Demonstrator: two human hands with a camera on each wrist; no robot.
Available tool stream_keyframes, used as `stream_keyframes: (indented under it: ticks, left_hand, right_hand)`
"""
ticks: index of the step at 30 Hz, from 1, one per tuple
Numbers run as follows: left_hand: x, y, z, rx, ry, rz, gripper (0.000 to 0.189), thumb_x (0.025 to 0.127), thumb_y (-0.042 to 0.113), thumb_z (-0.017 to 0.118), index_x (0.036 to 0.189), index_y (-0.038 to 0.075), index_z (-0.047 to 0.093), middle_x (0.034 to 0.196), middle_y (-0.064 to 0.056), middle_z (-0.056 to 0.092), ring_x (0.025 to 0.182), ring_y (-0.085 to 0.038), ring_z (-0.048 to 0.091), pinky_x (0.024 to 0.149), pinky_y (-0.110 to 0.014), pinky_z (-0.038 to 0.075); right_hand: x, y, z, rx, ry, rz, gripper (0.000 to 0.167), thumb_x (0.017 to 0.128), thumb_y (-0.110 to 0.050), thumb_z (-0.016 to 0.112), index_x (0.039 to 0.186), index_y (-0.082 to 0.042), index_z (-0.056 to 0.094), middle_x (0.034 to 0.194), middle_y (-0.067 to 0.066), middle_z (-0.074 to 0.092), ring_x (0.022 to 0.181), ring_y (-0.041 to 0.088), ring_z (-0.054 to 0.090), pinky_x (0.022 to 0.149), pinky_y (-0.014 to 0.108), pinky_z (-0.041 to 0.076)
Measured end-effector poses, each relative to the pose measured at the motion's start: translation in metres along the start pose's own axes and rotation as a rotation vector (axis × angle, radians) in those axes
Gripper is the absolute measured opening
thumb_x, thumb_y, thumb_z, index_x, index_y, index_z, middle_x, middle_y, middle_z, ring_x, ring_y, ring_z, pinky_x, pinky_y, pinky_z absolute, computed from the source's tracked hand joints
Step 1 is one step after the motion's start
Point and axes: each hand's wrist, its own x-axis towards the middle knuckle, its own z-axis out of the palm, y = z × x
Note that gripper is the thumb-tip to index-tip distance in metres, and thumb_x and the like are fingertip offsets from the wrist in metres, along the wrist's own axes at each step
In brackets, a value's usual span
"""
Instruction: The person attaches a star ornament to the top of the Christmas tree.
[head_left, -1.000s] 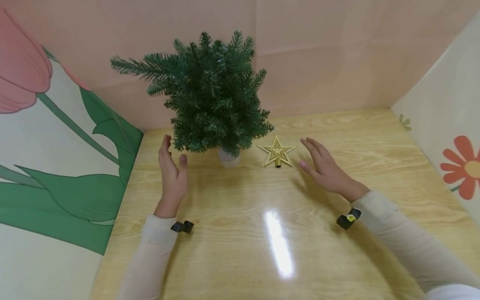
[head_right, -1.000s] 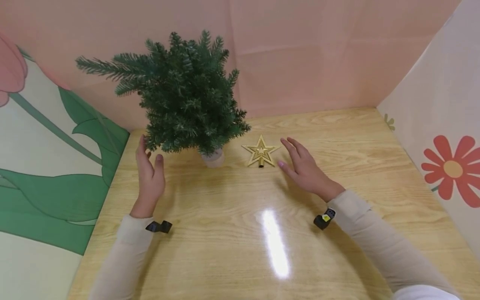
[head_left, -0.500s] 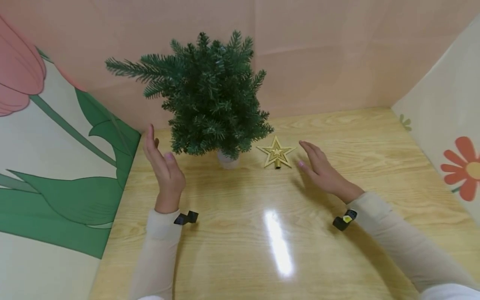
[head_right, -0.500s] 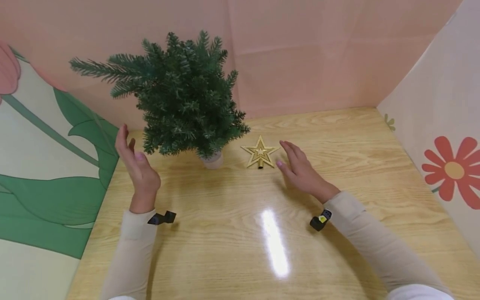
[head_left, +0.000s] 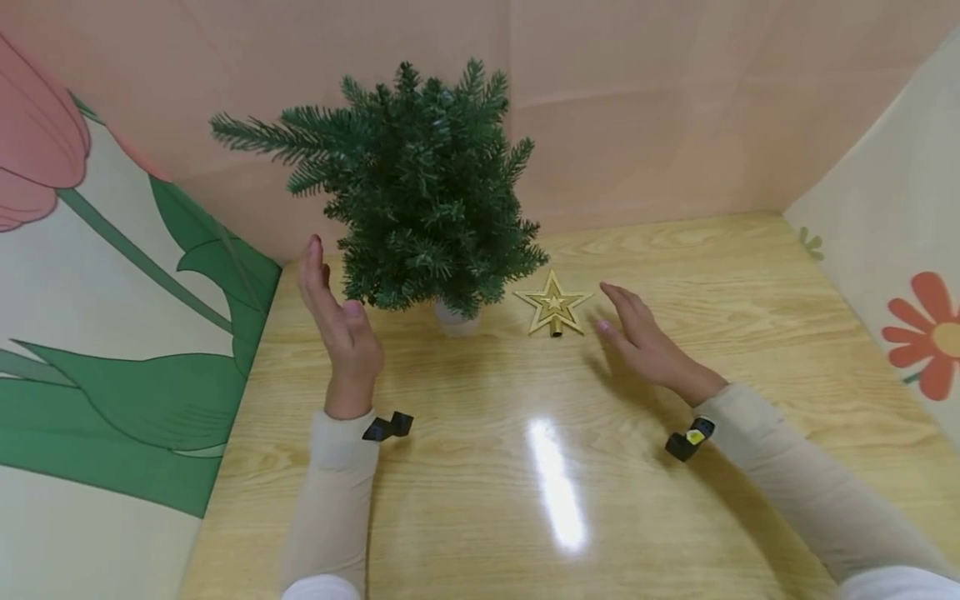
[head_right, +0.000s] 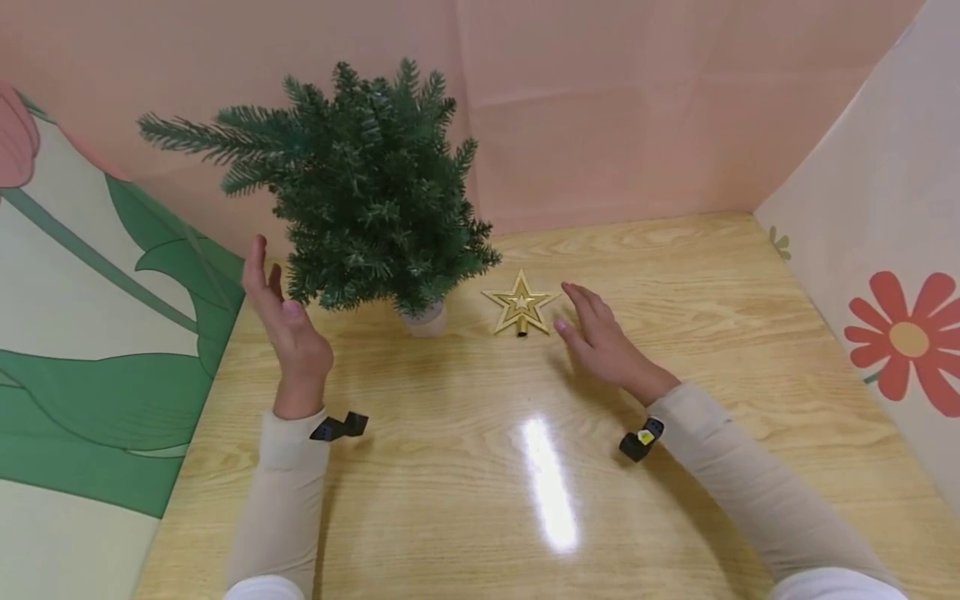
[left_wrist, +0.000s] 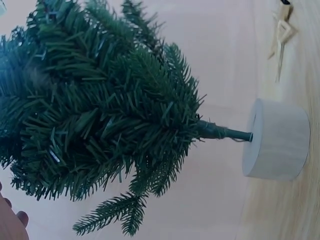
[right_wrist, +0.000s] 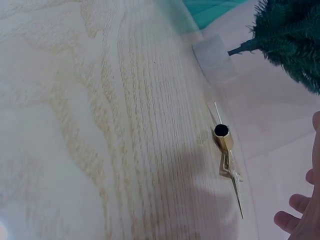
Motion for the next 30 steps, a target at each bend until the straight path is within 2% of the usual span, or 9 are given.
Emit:
stream_keyframes:
  ticks: [4, 9, 16, 20, 25, 30]
  left_hand:
    - [-0.003, -0.005, 0.004, -0.035, -0.016, 0.013, 0.085, 0.102, 0.054, 0.031, 0.132, -0.025, 0.027, 0.141, -0.036, 0.029, 0.135, -0.043, 0.028, 0.109, -0.052, 0.024]
    - [-0.005, -0.005, 0.009, -0.059, -0.017, 0.014, 0.082, 0.103, 0.052, 0.032, 0.132, -0.024, 0.027, 0.142, -0.036, 0.028, 0.135, -0.043, 0.027, 0.109, -0.053, 0.023]
    - [-0.003, 0.004, 0.011, -0.069, 0.018, 0.005, 0.081, 0.103, 0.051, 0.035, 0.131, -0.024, 0.028, 0.141, -0.037, 0.028, 0.136, -0.042, 0.028, 0.109, -0.055, 0.024]
    - [0.000, 0.012, 0.012, -0.074, 0.027, -0.017, 0.079, 0.102, 0.051, 0.036, 0.131, -0.022, 0.030, 0.141, -0.036, 0.030, 0.136, -0.041, 0.029, 0.108, -0.055, 0.025]
    - [0.005, 0.020, 0.013, -0.092, 0.031, -0.028, 0.075, 0.103, 0.049, 0.038, 0.128, -0.022, 0.034, 0.136, -0.038, 0.034, 0.131, -0.042, 0.034, 0.105, -0.055, 0.029]
    - [0.010, 0.024, 0.015, -0.076, 0.056, -0.017, 0.072, 0.103, 0.047, 0.036, 0.124, -0.022, 0.039, 0.131, -0.038, 0.037, 0.125, -0.046, 0.037, 0.102, -0.052, 0.032]
  right_hand:
    - [-0.002, 0.000, -0.001, 0.013, -0.002, 0.016, 0.062, 0.105, -0.031, 0.042, 0.158, -0.018, 0.013, 0.158, 0.020, 0.013, 0.143, 0.042, 0.012, 0.106, 0.069, 0.016]
    - [-0.004, 0.002, 0.000, 0.016, -0.006, 0.023, 0.062, 0.105, -0.032, 0.041, 0.158, -0.019, 0.012, 0.158, 0.019, 0.012, 0.143, 0.041, 0.011, 0.105, 0.069, 0.016]
    - [-0.003, 0.005, 0.004, 0.017, -0.007, 0.036, 0.062, 0.105, -0.034, 0.040, 0.158, -0.020, 0.011, 0.158, 0.020, 0.013, 0.143, 0.042, 0.013, 0.106, 0.069, 0.016]
    - [-0.001, 0.002, 0.005, 0.044, -0.008, 0.049, 0.061, 0.106, -0.032, 0.039, 0.157, -0.012, 0.014, 0.156, 0.021, 0.018, 0.138, 0.044, 0.023, 0.104, 0.067, 0.023]
    - [0.000, -0.006, 0.003, 0.154, -0.032, 0.119, 0.061, 0.106, -0.032, 0.036, 0.155, -0.001, 0.016, 0.153, 0.025, 0.021, 0.134, 0.044, 0.030, 0.105, 0.062, 0.026]
    - [0.001, -0.013, -0.002, 0.297, -0.080, 0.253, 0.065, 0.106, -0.042, 0.032, 0.155, -0.002, 0.015, 0.156, 0.023, 0.020, 0.139, 0.043, 0.026, 0.110, 0.059, 0.021]
